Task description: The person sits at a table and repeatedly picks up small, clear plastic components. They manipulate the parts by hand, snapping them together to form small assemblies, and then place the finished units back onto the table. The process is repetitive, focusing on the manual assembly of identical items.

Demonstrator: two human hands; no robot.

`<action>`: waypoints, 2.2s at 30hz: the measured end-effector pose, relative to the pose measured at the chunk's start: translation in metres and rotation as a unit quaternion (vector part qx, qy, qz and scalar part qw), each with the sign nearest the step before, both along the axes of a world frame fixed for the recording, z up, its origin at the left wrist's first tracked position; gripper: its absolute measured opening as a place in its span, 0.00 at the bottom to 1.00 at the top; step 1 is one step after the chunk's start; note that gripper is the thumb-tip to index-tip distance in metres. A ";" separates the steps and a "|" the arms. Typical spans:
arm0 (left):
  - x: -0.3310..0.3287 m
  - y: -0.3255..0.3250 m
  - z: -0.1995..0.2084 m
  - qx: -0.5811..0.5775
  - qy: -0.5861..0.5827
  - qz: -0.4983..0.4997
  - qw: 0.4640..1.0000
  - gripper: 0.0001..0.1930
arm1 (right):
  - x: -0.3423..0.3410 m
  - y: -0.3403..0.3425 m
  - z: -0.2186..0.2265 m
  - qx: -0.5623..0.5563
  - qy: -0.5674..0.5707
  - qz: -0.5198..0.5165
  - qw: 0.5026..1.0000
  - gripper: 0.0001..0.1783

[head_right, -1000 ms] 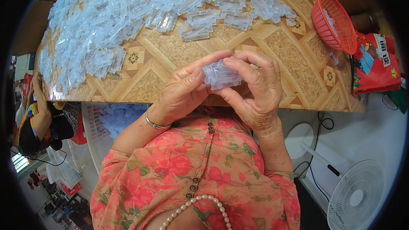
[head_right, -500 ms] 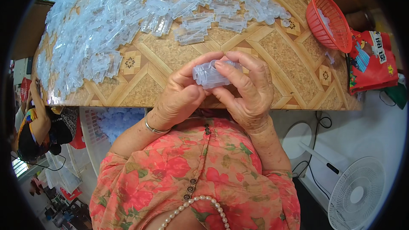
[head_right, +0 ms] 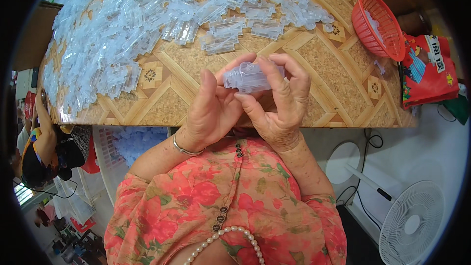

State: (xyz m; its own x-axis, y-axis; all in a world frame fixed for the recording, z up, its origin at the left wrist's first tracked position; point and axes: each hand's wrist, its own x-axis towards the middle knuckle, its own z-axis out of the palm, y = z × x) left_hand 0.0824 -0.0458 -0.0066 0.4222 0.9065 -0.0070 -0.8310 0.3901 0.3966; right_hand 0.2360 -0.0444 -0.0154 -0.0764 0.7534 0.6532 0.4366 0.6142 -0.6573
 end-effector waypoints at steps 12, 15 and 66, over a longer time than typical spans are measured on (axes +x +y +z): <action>-0.024 0.006 0.009 0.069 0.161 -0.037 0.984 0.29 | 0.006 0.007 0.005 -0.033 -0.033 0.057 0.997 0.35; -0.027 0.005 0.007 0.066 0.183 -0.043 0.980 0.30 | 0.004 0.006 0.014 -0.051 -0.019 0.083 0.995 0.34; -0.021 0.002 0.001 0.116 0.242 -0.002 0.963 0.31 | 0.007 0.003 -0.004 -0.112 0.071 0.116 0.984 0.49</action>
